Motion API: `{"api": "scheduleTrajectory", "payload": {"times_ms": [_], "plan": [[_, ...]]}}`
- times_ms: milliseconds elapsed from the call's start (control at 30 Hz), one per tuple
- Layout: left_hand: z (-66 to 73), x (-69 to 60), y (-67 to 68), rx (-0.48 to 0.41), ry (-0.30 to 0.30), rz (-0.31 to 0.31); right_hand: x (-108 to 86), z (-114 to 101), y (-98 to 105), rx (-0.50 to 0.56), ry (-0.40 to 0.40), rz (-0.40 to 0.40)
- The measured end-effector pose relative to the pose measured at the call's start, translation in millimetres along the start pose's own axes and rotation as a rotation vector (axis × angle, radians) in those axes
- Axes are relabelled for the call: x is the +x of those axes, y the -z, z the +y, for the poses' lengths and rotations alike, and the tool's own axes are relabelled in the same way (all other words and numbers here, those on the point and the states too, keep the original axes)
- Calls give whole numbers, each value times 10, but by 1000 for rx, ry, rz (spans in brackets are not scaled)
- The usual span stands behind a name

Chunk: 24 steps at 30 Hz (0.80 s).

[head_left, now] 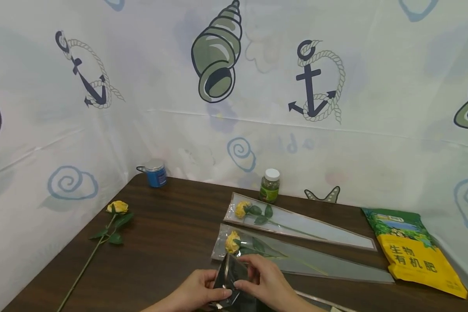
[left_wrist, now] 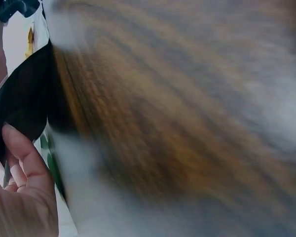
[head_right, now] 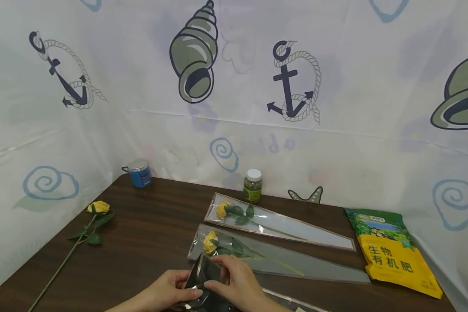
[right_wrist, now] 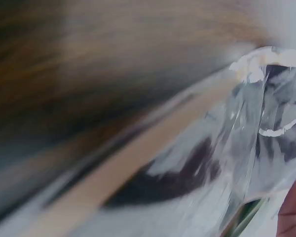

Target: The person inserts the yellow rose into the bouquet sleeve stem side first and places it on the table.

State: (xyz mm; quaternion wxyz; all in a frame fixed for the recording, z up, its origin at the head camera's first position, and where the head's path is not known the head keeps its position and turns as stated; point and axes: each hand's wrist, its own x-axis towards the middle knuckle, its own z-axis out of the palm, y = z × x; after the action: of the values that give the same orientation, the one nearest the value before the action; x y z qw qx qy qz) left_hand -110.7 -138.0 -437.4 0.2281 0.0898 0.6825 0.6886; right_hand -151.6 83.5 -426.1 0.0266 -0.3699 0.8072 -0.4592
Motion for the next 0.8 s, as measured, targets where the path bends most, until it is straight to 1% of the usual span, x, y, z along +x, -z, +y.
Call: {"api": "scheduleTrajectory", "payload": {"times_ms": [100,200,300,400,467,567,667,800], "plan": [[35,65,-30,55,-18,29,51,-14,-38,14,-45,28],[46,94,-44,51,-8,27,69,-16,-50,55,-83,30],[56,121,-40,77,-5,44,81,-18,-50,87,-107,27],[52,126,-42,121,4,76,57,-7,-66,85,-103,49],[51,128,-39,134,16,105,43,6,-69,76,-96,69],[49,122,-32,123,22,149,27,25,-55,80,-86,89],[39,113,-24,114,7,199,5,31,-40,88,-69,113],[7,95,-5,126,1,242,-46,32,-22,114,-49,149]]}}
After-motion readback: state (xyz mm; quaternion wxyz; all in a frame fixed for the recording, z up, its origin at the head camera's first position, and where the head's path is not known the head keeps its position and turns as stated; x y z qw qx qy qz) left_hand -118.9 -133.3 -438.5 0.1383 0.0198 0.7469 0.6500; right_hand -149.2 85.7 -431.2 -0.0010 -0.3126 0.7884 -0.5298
